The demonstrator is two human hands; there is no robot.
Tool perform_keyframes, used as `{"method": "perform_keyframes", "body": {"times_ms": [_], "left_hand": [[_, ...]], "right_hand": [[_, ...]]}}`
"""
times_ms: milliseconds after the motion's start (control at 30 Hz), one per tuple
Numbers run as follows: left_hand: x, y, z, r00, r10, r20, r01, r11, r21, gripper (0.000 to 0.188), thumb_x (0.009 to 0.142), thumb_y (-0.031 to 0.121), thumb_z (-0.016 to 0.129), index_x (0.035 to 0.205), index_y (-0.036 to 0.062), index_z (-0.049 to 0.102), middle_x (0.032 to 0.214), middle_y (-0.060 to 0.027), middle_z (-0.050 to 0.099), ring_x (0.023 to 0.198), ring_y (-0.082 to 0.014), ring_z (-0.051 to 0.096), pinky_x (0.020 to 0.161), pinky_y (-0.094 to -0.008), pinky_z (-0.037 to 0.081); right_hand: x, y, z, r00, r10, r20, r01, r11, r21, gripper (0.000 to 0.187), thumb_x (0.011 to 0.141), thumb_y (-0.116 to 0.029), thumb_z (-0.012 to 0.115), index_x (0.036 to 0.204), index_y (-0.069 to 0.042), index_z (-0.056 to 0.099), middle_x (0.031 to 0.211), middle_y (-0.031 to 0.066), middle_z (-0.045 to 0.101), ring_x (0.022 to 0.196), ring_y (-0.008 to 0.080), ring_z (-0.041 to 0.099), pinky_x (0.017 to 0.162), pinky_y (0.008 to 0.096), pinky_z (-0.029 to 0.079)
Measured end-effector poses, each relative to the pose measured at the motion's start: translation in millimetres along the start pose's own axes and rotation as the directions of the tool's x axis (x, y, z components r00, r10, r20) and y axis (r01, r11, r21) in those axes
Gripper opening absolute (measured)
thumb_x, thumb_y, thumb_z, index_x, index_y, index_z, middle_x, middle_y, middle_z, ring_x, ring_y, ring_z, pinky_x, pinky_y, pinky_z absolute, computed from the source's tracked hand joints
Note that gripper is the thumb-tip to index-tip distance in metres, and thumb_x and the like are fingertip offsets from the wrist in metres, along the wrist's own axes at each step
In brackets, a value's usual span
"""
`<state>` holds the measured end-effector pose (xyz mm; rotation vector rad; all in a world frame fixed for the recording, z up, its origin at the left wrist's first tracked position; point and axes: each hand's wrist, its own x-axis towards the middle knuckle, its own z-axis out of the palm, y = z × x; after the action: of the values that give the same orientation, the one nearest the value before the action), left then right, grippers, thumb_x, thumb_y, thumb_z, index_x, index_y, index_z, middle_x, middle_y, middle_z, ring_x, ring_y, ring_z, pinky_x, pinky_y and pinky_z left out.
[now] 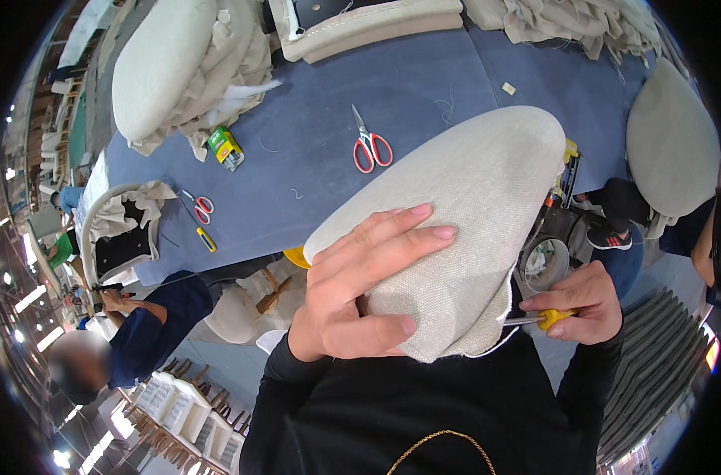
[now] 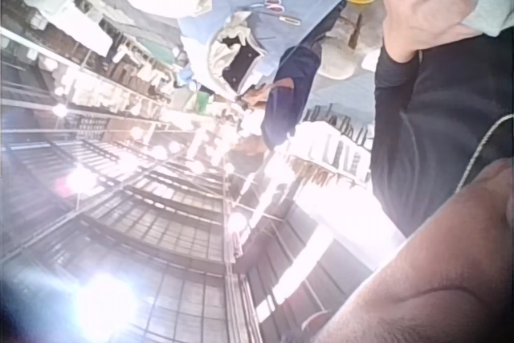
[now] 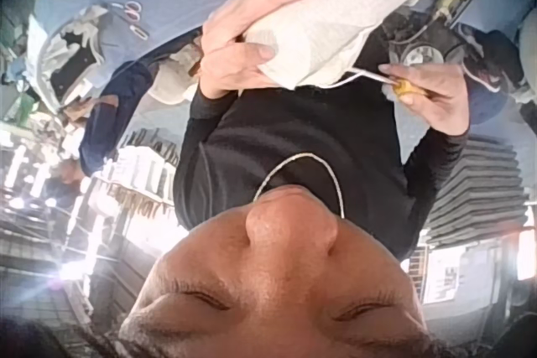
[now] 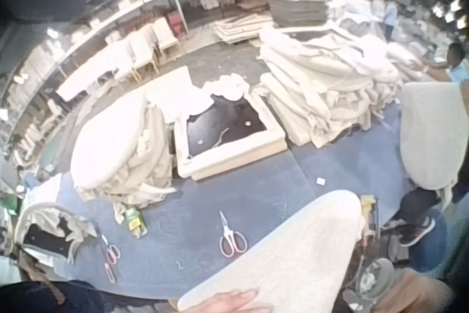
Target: The person uses a screwdriver to push white stuffing material into a beige fabric cushion cover. They repeatedly insert the tool to distribute the filling and smooth the surface of the cushion. The person handles the cushion with both hands to adjust the shape and ensure even filling.
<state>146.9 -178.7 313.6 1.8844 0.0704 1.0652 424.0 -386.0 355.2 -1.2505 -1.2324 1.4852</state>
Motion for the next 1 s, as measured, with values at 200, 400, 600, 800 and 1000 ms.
{"method": "perform_keyframes", "body": {"times_ms": [200,400,600,800,1000], "left_hand": [[0,2,-6,0.998,-0.044,0.055,0.045,0.999,-0.011,0.022,0.065,0.013,0.076,0.081,0.0085,0.062,0.128,-0.0314,0.072,0.119,-0.0552,0.069,0.095,-0.0631,0.058],[-1,3,1,0.999,-0.041,-0.015,0.040,0.999,-0.027,0.037,0.083,0.030,0.087,0.091,0.0080,0.059,0.129,-0.0304,0.071,0.119,-0.0560,0.068,0.096,-0.0624,0.058],[20,6,0,0.992,-0.085,0.096,0.089,0.995,-0.036,0.052,0.081,0.041,0.094,0.101,0.0092,0.058,0.132,-0.0263,0.071,0.121,-0.0531,0.068,0.096,-0.0563,0.059],[75,4,-3,0.941,-0.172,0.293,0.204,0.975,-0.085,0.058,0.074,0.035,0.099,0.116,0.0056,0.072,0.122,-0.0176,0.077,0.111,-0.0368,0.076,0.095,-0.0415,0.060],[148,13,36,0.984,-0.155,-0.094,0.170,0.967,0.188,0.024,0.087,0.010,0.087,0.107,0.0019,0.077,0.093,-0.0109,0.077,0.077,-0.0191,0.071,0.069,-0.0297,0.056]], "right_hand": [[-4,12,-4,1.000,-0.008,0.003,0.008,0.999,0.054,0.041,0.093,-0.024,0.086,0.122,0.004,0.080,0.081,0.0135,0.078,0.065,0.0161,0.074,0.058,0.0257,0.050],[-26,30,-46,0.975,0.068,0.213,-0.087,0.993,0.078,0.045,0.091,-0.027,0.089,0.120,0.006,0.079,0.092,0.0149,0.081,0.078,0.0192,0.079,0.069,0.0232,0.057],[-38,60,-61,0.963,-0.196,-0.183,0.262,0.840,0.475,0.055,0.094,-0.030,0.079,0.129,0.012,0.068,0.085,0.0147,0.076,0.052,0.0113,0.063,0.048,0.0235,0.048],[74,-42,-43,0.952,-0.164,-0.260,0.280,0.810,0.515,0.062,0.105,-0.033,0.062,0.146,0.013,0.054,0.087,0.0160,0.072,0.041,0.0055,0.046,0.039,0.0209,0.034],[120,-67,-30,0.941,-0.199,-0.272,0.293,0.882,0.370,0.046,0.109,-0.028,0.062,0.143,0.002,0.062,0.090,0.0081,0.070,0.049,0.0050,0.050,0.046,0.0210,0.037]]}}
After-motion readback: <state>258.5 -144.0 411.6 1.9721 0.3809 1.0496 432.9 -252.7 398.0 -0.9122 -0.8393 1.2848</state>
